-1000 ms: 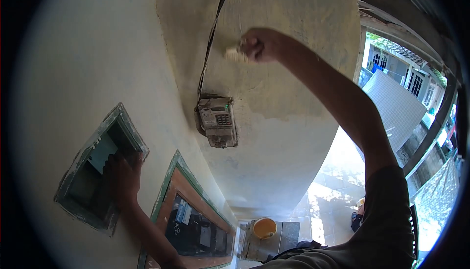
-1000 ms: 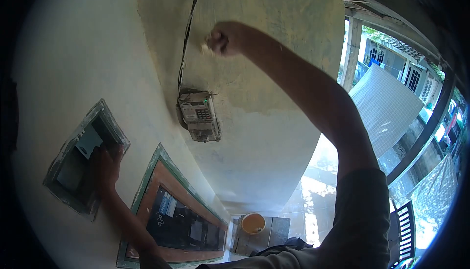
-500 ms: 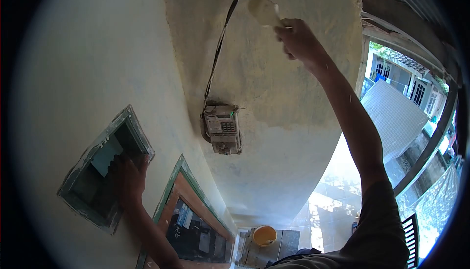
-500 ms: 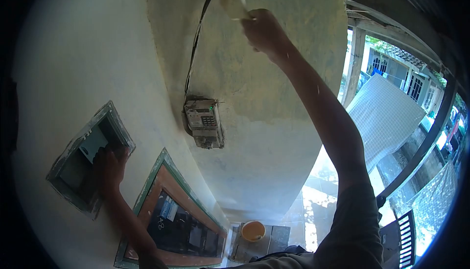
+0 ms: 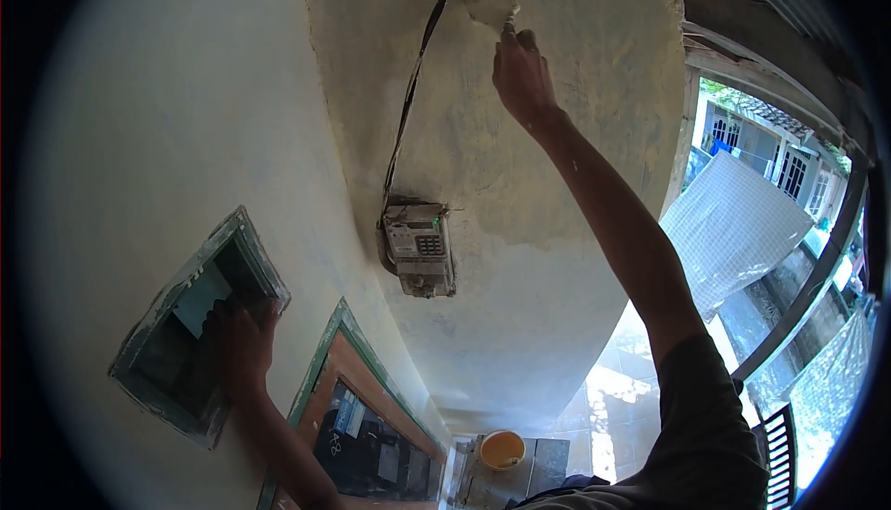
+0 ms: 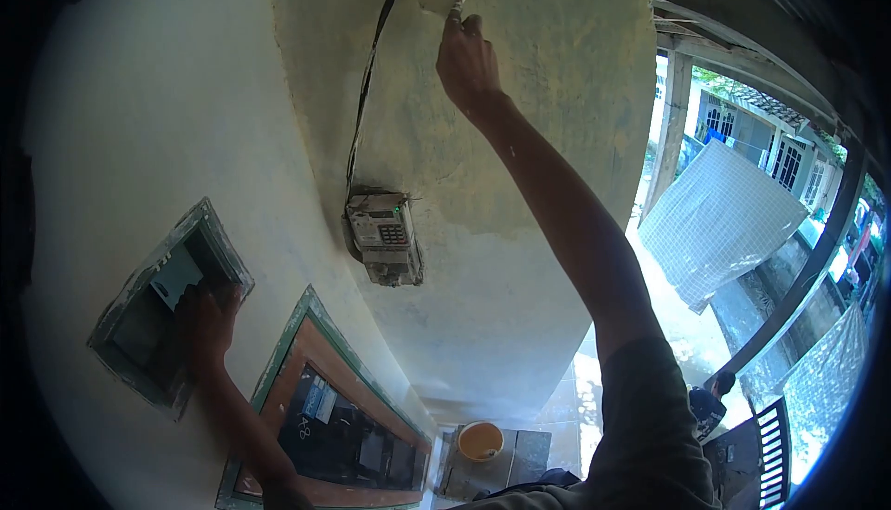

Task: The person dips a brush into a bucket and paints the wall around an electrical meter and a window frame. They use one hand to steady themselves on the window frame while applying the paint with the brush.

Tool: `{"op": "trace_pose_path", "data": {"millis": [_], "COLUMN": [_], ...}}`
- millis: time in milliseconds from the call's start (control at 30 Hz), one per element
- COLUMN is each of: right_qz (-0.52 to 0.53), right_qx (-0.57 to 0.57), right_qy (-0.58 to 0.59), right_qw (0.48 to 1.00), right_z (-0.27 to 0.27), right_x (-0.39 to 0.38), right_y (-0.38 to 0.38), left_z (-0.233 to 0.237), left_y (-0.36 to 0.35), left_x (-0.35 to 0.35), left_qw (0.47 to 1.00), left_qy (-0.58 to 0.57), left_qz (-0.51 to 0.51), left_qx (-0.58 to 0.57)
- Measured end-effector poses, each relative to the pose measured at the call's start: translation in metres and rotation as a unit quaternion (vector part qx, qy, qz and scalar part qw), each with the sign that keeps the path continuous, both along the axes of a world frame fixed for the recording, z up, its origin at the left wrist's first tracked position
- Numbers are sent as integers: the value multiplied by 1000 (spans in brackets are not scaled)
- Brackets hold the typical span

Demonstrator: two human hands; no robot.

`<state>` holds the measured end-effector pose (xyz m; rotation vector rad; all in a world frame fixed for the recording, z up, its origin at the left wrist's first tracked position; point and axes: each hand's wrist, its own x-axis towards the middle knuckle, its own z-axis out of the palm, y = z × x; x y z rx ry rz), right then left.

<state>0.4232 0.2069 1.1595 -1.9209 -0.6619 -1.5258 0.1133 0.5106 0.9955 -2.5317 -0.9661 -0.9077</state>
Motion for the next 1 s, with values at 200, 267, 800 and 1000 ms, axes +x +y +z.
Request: {"op": "trace_pose_path", "data": {"millis": [200, 267, 800, 1000], "right_qz": [65, 87, 5, 13], "right_qx": [34, 52, -13, -76], "right_qy": [-64, -72, -17, 96], "right_qw": [995, 992, 1000, 992], "right_z": [3, 2, -29, -135], "right_x": [8, 12, 5, -46], "right_y": [31, 40, 42, 29], "left_z": [0, -6, -8, -14], "left_y": [0, 4, 9, 14], "left_x": [1, 2, 2, 2], "left_qw": [1000, 1000, 1000, 1000], "left_qy": [7, -1, 8, 9], "left_qz": [5, 7, 1, 0], "left_qx": [0, 18, 0, 28]}}
